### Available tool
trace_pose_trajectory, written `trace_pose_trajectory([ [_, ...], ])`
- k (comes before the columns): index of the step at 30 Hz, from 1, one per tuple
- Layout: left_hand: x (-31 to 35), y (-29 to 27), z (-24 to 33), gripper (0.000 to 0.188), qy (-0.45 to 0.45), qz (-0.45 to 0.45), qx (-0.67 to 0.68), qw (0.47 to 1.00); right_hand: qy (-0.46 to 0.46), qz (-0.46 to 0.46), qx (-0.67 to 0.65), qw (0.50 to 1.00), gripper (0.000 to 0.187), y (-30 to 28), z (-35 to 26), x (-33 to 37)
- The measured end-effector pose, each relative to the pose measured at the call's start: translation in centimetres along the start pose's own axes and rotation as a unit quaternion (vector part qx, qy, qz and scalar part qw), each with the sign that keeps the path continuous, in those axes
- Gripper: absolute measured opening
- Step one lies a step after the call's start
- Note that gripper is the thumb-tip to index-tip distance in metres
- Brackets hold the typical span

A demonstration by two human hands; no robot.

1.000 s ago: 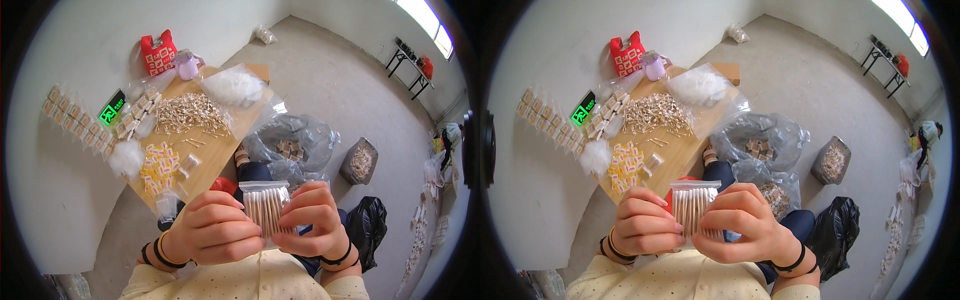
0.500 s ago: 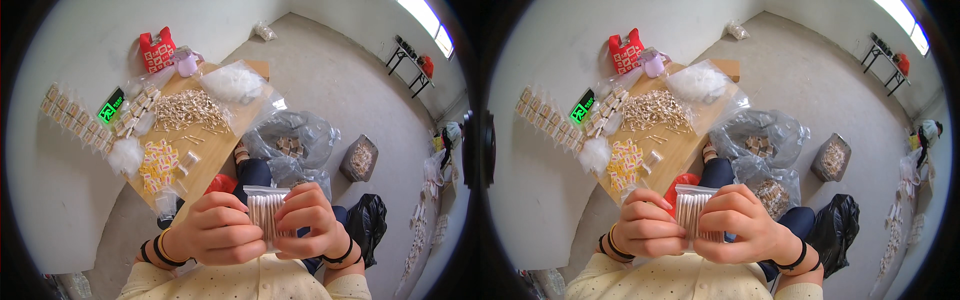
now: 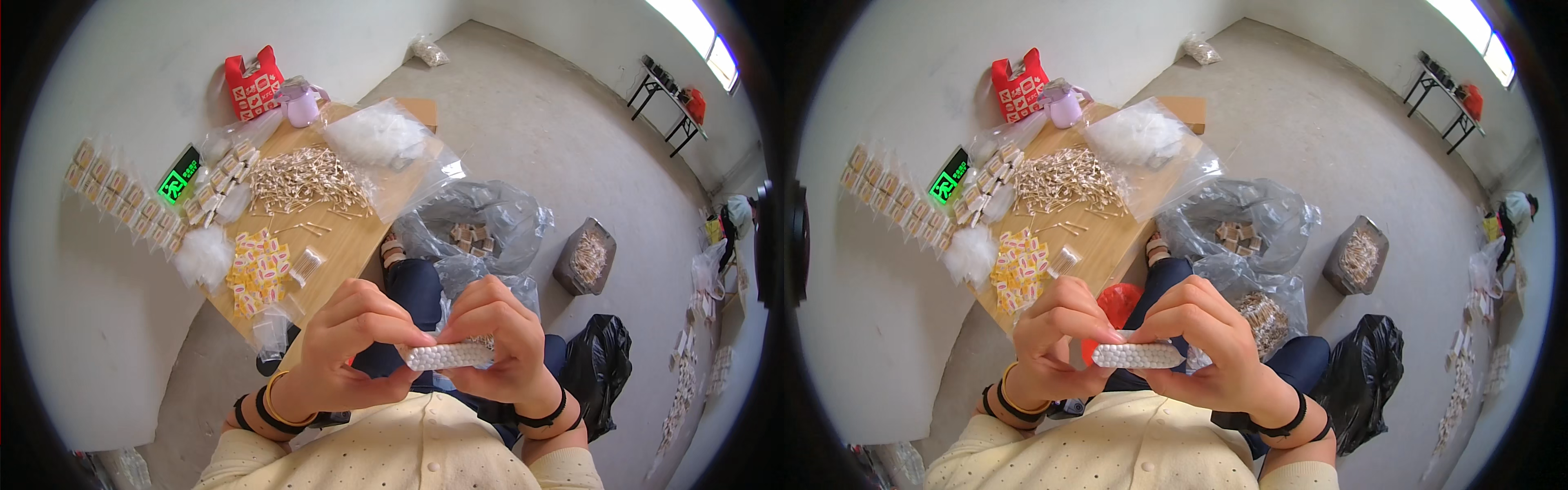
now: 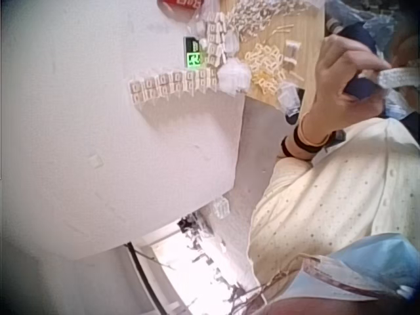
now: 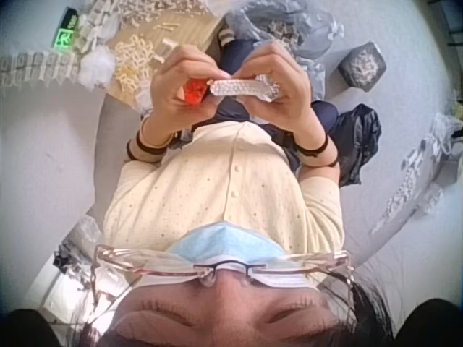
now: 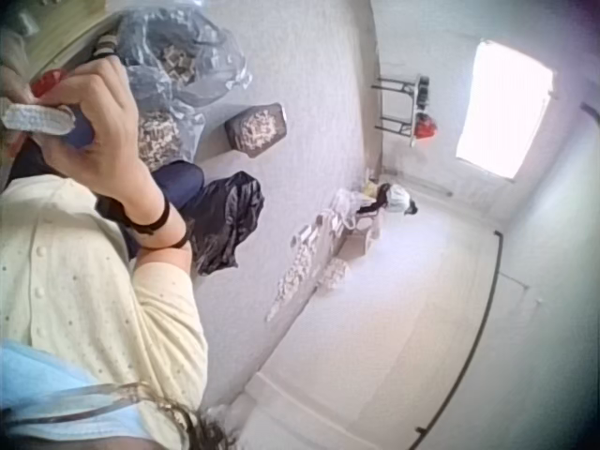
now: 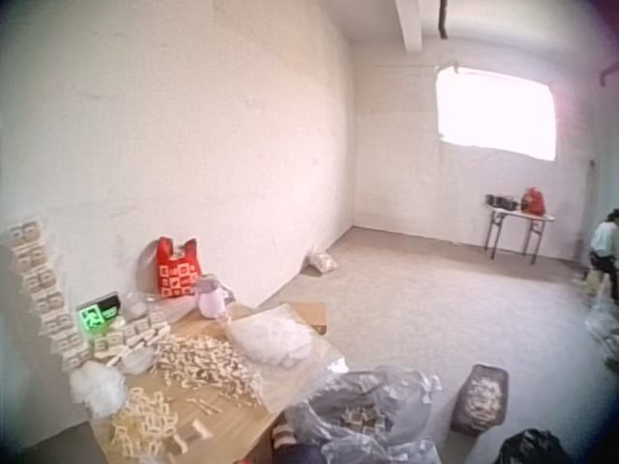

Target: The person sits on the floor and packs cotton swabs into small plastic bags. They pick up a bundle of swabs, place them into a clear plastic wrapper, and seal the package. The person repeats this process, handling the swabs and wrappers by hand.

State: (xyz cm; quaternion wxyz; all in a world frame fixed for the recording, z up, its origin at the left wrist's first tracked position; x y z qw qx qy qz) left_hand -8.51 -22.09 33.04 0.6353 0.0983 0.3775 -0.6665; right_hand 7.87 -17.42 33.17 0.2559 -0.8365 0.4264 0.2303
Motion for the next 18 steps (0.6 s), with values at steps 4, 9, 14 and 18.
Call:
trace_pose_trajectory([
  [4, -0.2, -0.1, -0.1, 0.029, -0.003, 0.016, 0.045, 0.999, 0.001, 0.005, -0.013, 1.000, 0.033, -0.3, 0.1, -0.1],
  [9, -0.6, 0.1, 0.7, 0.031, 0.010, 0.037, -0.013, 0.999, -0.020, 0.002, 0.039, 0.999, 0.035, -0.2, 0.0, -0.1],
  [14, -1.0, -0.3, 1.2, 0.030, 0.048, 0.003, -0.101, 0.994, -0.031, 0.001, 0.067, 0.997, 0.037, -0.4, -0.1, -0.1],
  [18, -0.7, -0.5, 1.1, 0.036, 0.040, -0.009, -0.098, 0.994, -0.026, -0.010, 0.046, 0.999, 0.035, -0.4, -0.1, -0.1],
])
Point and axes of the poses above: each hand's wrist, its own x-axis away from the middle knuckle, its own y-axis out of the palm, z = x × y, the point moved 6 cm from there along -x, towards the middle knuckle, and after that the axes turned 3 degrees about -x, right-handed, at the moved point
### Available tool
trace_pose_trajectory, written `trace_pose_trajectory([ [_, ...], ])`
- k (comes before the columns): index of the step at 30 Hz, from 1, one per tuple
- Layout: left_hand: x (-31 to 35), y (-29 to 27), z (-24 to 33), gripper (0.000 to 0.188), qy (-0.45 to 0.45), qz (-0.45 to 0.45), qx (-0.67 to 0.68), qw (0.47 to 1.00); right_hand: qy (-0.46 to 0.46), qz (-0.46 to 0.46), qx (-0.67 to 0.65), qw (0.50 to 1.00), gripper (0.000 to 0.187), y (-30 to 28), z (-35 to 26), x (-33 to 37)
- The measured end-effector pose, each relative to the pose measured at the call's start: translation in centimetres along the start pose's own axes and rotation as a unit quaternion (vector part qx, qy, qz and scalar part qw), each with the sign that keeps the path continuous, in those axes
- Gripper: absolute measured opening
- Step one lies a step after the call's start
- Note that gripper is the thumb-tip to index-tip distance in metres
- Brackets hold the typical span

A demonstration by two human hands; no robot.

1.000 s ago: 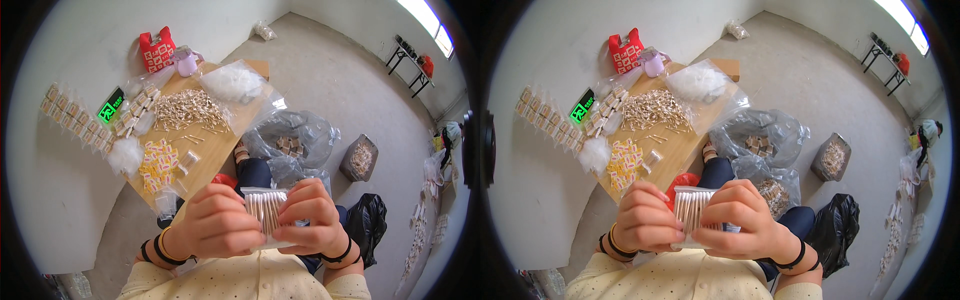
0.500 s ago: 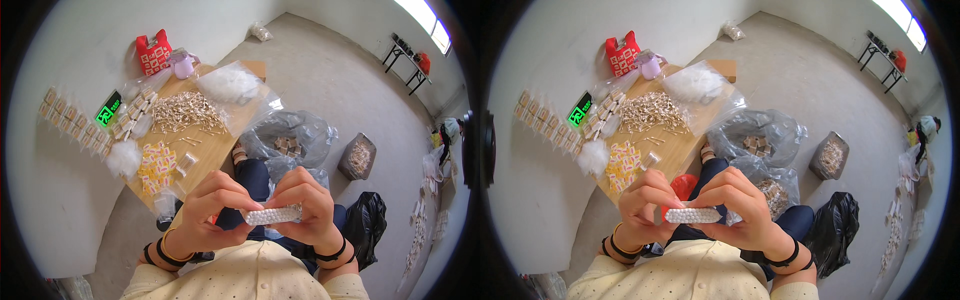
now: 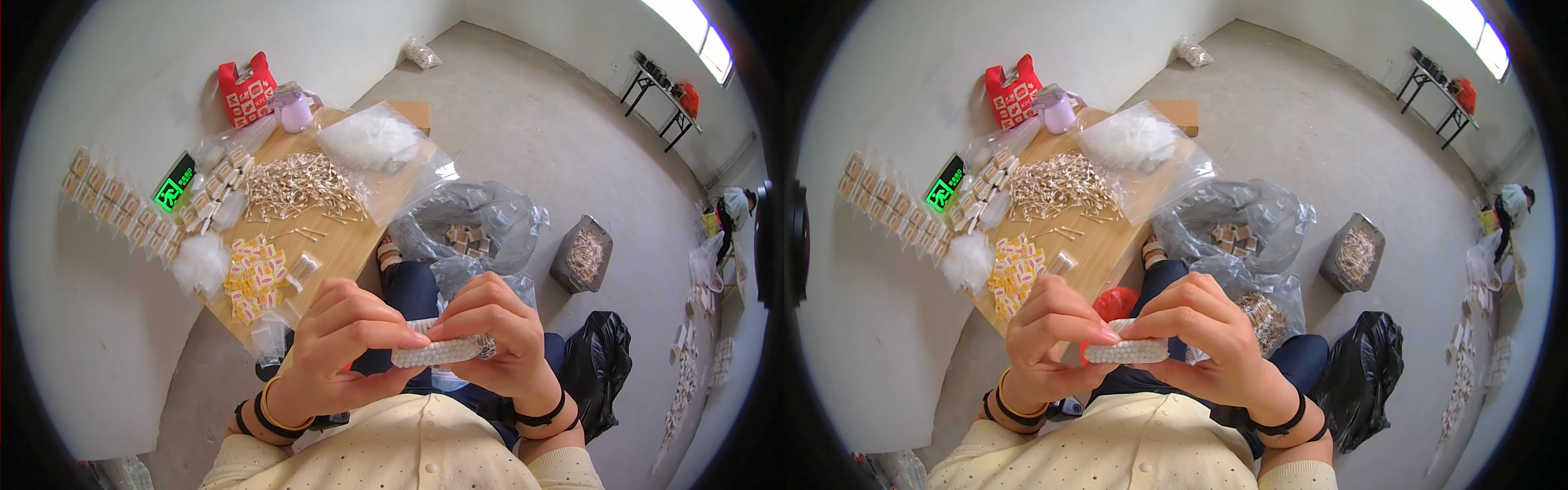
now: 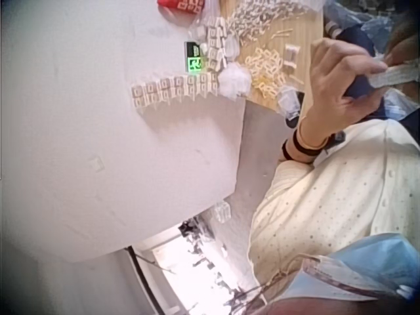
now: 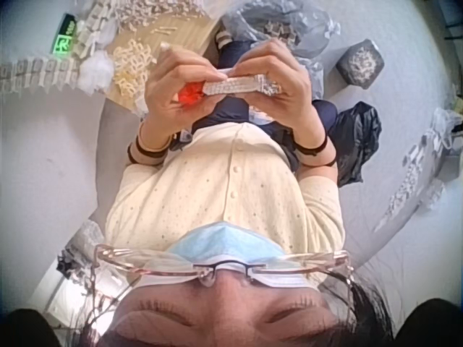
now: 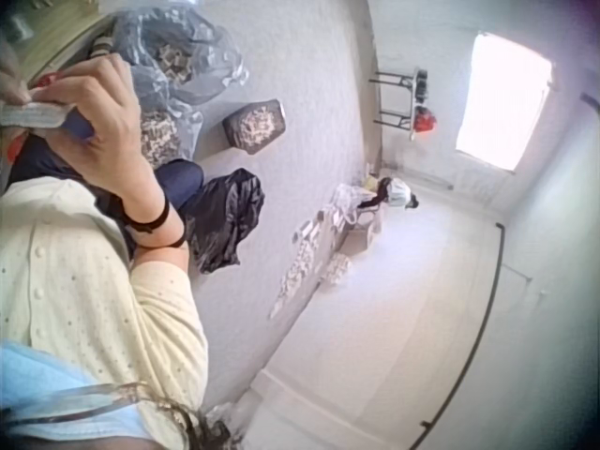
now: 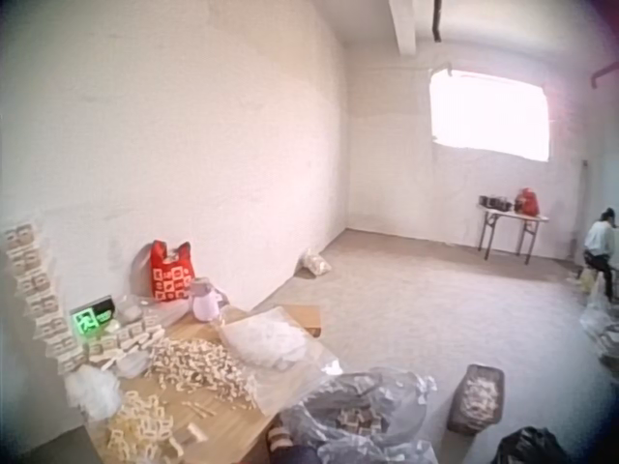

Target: The person sits on the floor and packs cotton swabs into small plastic bags. They pick up a bundle of swabs, place them into a clear plastic wrapper, and seal the package. The person repeats this process, handling the swabs and wrappers by hand.

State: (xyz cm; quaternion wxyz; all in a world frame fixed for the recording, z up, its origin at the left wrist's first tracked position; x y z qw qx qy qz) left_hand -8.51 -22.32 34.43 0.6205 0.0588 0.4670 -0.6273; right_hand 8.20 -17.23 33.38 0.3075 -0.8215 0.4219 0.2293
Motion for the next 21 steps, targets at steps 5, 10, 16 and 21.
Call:
trace_pose_trajectory([
  [5, 0.16, -0.32, -0.06, 0.035, -0.002, 0.028, 0.000, 1.000, -0.002, 0.001, -0.008, 1.000, 0.034, -0.05, 0.00, 0.14],
  [10, 0.20, -0.39, 0.01, 0.033, 0.003, 0.049, -0.018, 0.999, -0.039, 0.014, -0.007, 0.999, 0.035, -0.22, -0.22, 0.19],
  [16, -0.17, -0.29, 0.25, 0.033, 0.019, 0.032, -0.018, 0.999, -0.035, 0.012, -0.023, 0.999, 0.034, -0.65, 0.18, 0.17],
  [21, -0.33, 0.00, -0.09, 0.034, -0.027, 0.028, 0.016, 0.999, -0.015, 0.012, -0.022, 1.000, 0.031, -0.69, 0.23, 0.06],
])
Point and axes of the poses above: each hand's wrist, its own x-axis away from the middle knuckle, its own y-axis out of the palm, z = x × y, the point moved 6 cm from there along -x, towards the middle knuckle, and after that the axes turned 3 degrees about -x, right-handed, at the moved point
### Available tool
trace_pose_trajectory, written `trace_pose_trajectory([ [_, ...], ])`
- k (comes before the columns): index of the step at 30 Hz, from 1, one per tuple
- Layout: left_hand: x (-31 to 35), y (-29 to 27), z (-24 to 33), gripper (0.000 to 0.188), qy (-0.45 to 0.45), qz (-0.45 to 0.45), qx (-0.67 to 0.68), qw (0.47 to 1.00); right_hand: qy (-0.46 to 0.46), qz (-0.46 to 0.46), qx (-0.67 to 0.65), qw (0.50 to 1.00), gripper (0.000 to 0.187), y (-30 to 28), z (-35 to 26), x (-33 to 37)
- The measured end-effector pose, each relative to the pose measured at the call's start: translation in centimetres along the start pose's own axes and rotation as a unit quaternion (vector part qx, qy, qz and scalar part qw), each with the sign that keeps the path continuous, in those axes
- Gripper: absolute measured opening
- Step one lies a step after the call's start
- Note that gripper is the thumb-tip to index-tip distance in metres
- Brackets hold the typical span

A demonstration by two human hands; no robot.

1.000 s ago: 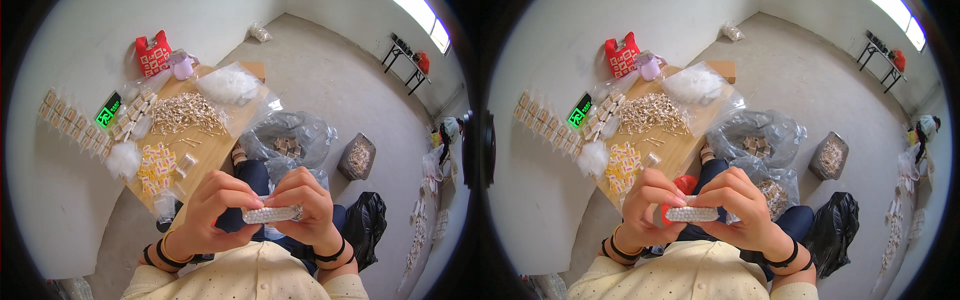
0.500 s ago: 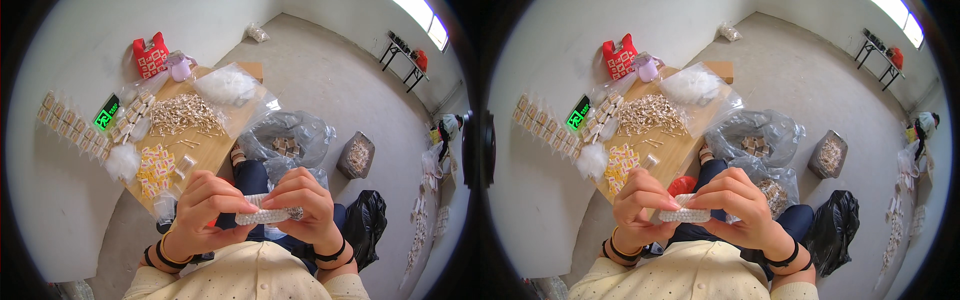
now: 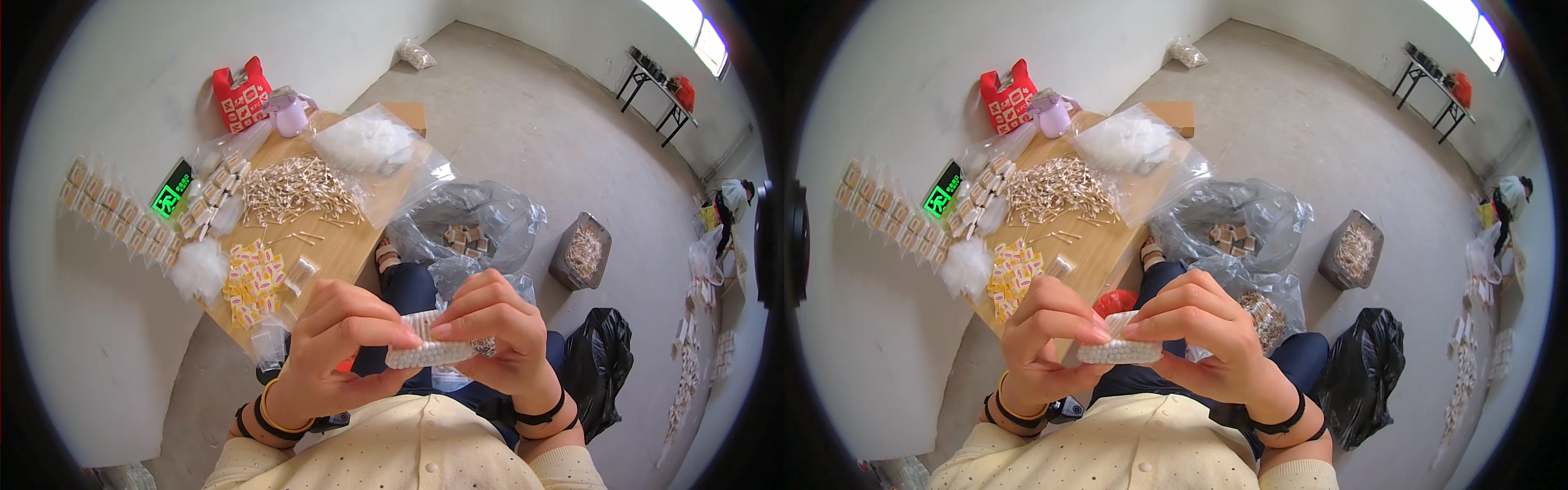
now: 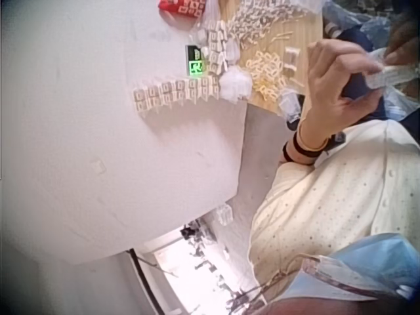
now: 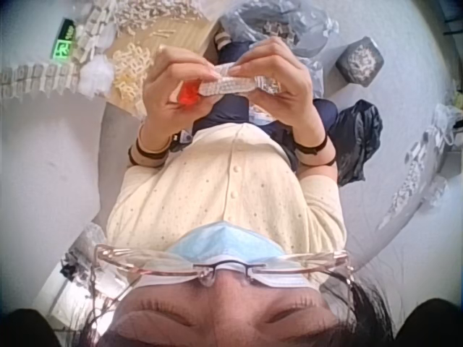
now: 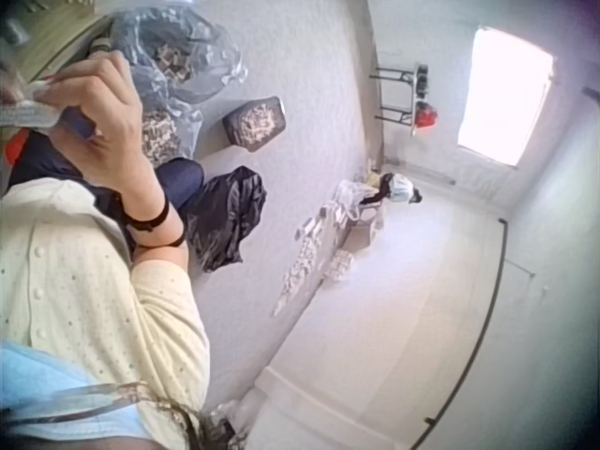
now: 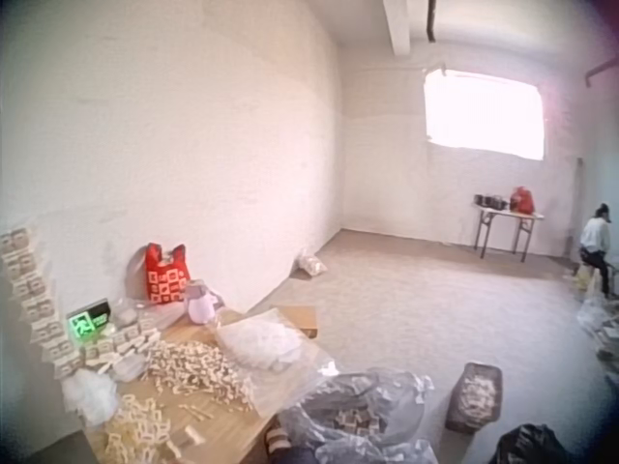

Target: The person sits on the floor and packs cotton swabs into small plastic bags. They pick up a bundle of swabs, place them into a clear plastic wrapper, and seal the package. The person repeats this process, handling the swabs and wrappers by hand.

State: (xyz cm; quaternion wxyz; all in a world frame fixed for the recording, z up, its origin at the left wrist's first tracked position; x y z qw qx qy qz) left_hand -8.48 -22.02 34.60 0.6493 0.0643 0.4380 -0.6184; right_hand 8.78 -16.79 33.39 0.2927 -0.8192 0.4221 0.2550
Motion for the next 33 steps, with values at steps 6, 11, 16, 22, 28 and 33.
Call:
trace_pose_trajectory([
  [6, -0.1, 0.0, 0.5, 0.036, 0.045, -0.001, -0.075, 0.996, 0.008, -0.003, 0.014, 1.000, 0.030, 0.2, 0.2, 0.0],
  [11, 0.0, 0.0, 0.7, 0.037, 0.050, 0.002, -0.090, 0.995, 0.001, -0.004, 0.018, 1.000, 0.029, 0.2, 0.3, 0.0],
  [16, 0.4, -0.2, 0.9, 0.038, 0.058, 0.018, -0.102, 0.993, -0.010, -0.001, 0.030, 1.000, 0.028, 0.4, -0.1, 0.2],
  [22, 0.4, -0.2, 0.9, 0.042, 0.059, 0.032, -0.127, 0.990, -0.016, 0.005, 0.026, 1.000, 0.027, 0.3, 0.1, 0.3],
  [28, 0.6, -0.3, 1.0, 0.040, 0.059, 0.026, -0.136, 0.989, -0.011, 0.012, 0.021, 1.000, 0.027, 0.2, 0.2, 0.5],
  [33, 0.7, -0.3, 0.9, 0.038, 0.054, 0.018, -0.139, 0.989, -0.001, 0.013, 0.018, 1.000, 0.029, 0.0, 0.3, 0.5],
])
Point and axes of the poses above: each hand's wrist, its own x-axis away from the middle knuckle, its own y-axis out of the palm, z = x × y, the point moved 6 cm from there along -x, towards the middle knuckle, and after that the axes turned 3 degrees about -x, right-handed, at the moved point
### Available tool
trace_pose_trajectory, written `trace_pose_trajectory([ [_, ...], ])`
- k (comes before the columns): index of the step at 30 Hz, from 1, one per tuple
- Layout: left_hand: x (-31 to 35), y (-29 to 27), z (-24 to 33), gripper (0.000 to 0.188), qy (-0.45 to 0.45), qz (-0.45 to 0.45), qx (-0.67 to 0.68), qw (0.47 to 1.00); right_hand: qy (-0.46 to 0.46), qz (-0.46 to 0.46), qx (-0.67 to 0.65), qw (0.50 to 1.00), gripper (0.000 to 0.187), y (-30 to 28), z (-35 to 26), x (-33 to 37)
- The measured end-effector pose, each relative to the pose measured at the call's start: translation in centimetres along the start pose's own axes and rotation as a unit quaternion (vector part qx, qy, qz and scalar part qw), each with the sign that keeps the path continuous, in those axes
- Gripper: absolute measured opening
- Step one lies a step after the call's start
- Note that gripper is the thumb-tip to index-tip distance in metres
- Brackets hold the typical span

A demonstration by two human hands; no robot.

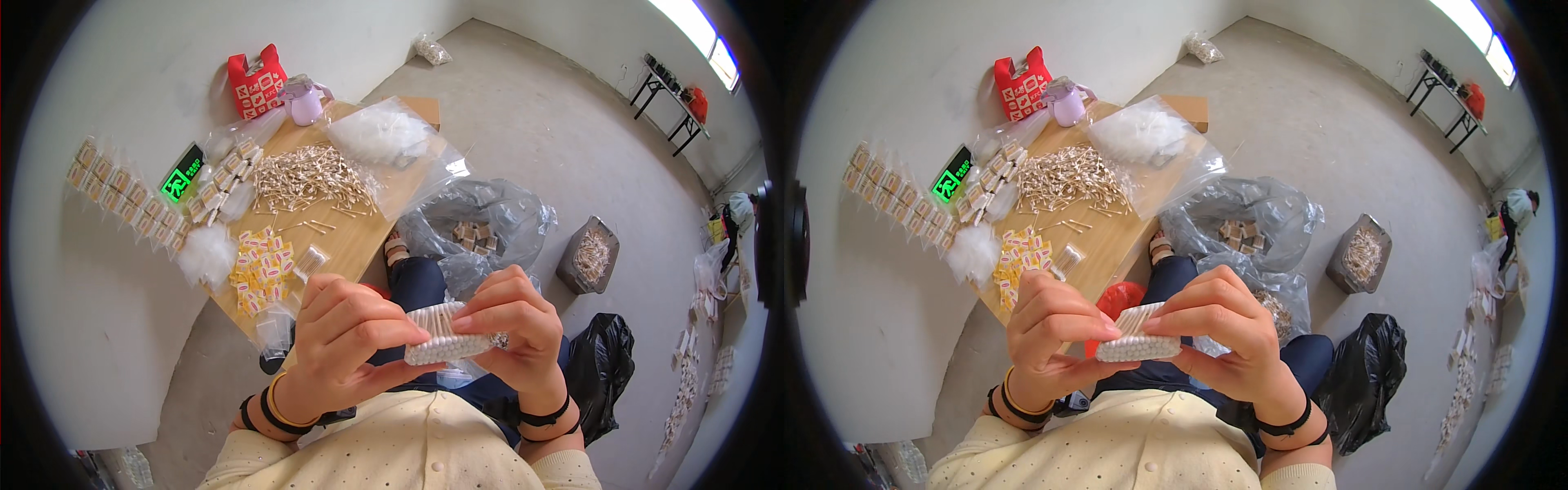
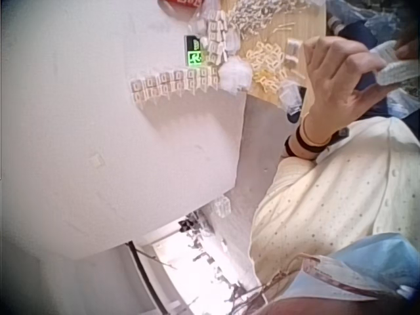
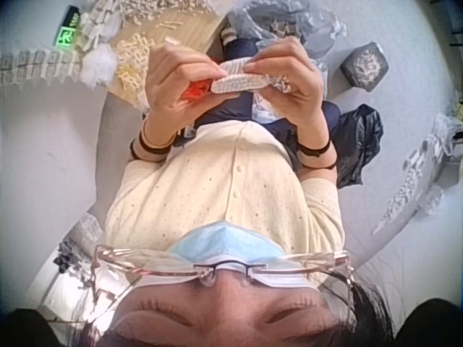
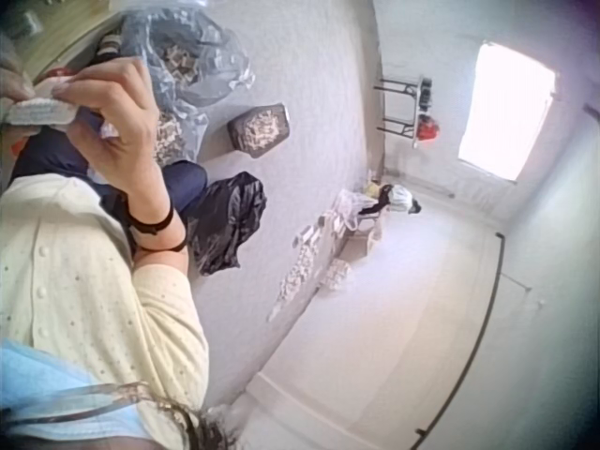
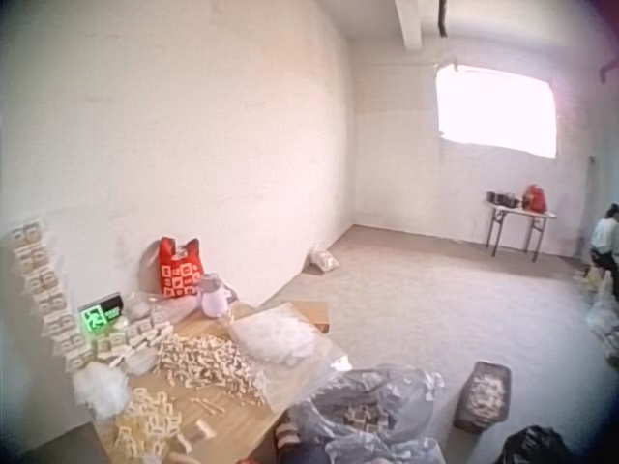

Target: The person sits on the floor and packs cotton swabs into small plastic bags. They pick up a bundle of swabs, place them into a clear plastic wrapper, and seal the package. The person repeats this process, handling the swabs and wrappers by hand.

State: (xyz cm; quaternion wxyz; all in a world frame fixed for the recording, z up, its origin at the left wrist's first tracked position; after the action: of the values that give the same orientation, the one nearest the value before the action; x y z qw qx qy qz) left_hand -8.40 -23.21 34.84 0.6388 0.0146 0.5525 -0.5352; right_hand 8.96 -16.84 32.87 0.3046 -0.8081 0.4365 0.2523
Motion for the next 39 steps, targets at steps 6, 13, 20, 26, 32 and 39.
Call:
trace_pose_trajectory([
  [6, 0.2, 0.0, -0.3, 0.038, -0.001, -0.002, 0.013, 1.000, 0.008, -0.007, -0.008, 1.000, 0.031, 0.2, 0.2, -0.1],
  [13, -0.2, 1.0, -0.5, 0.040, -0.017, -0.005, 0.047, 0.999, -0.014, -0.043, 0.081, 0.996, 0.041, 1.5, -0.1, -1.1],
  [20, 2.5, -0.3, -4.1, 0.037, -0.176, 0.086, 0.199, 0.960, 0.108, 0.018, 0.005, 0.994, 0.036, 2.1, 2.2, -0.9],
  [26, 4.5, 1.1, -6.2, 0.035, -0.248, 0.156, 0.383, 0.876, 0.160, 0.072, -0.087, 0.981, 0.020, 2.8, 4.0, 0.3],
  [32, 3.7, 2.2, -6.1, 0.024, -0.303, 0.055, 0.448, 0.839, 0.186, 0.158, -0.214, 0.946, 0.011, 3.6, 4.1, -0.7],
  [39, 3.8, 3.4, -6.7, 0.031, -0.318, 0.027, 0.442, 0.838, 0.088, 0.162, -0.009, 0.983, 0.011, 3.7, 3.2, -1.8],
])
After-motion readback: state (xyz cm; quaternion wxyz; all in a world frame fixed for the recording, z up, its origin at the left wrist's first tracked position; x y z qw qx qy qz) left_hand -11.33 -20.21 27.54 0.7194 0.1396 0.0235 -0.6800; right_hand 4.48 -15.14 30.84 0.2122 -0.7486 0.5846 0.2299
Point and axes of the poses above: each hand's wrist, its own x-axis away from the middle knuckle, its own y-axis out of the palm, z = x × y, the point moved 6 cm from there along -x, towards the middle knuckle, and after that the axes turned 3 degrees about -x, right-handed, at the moved point
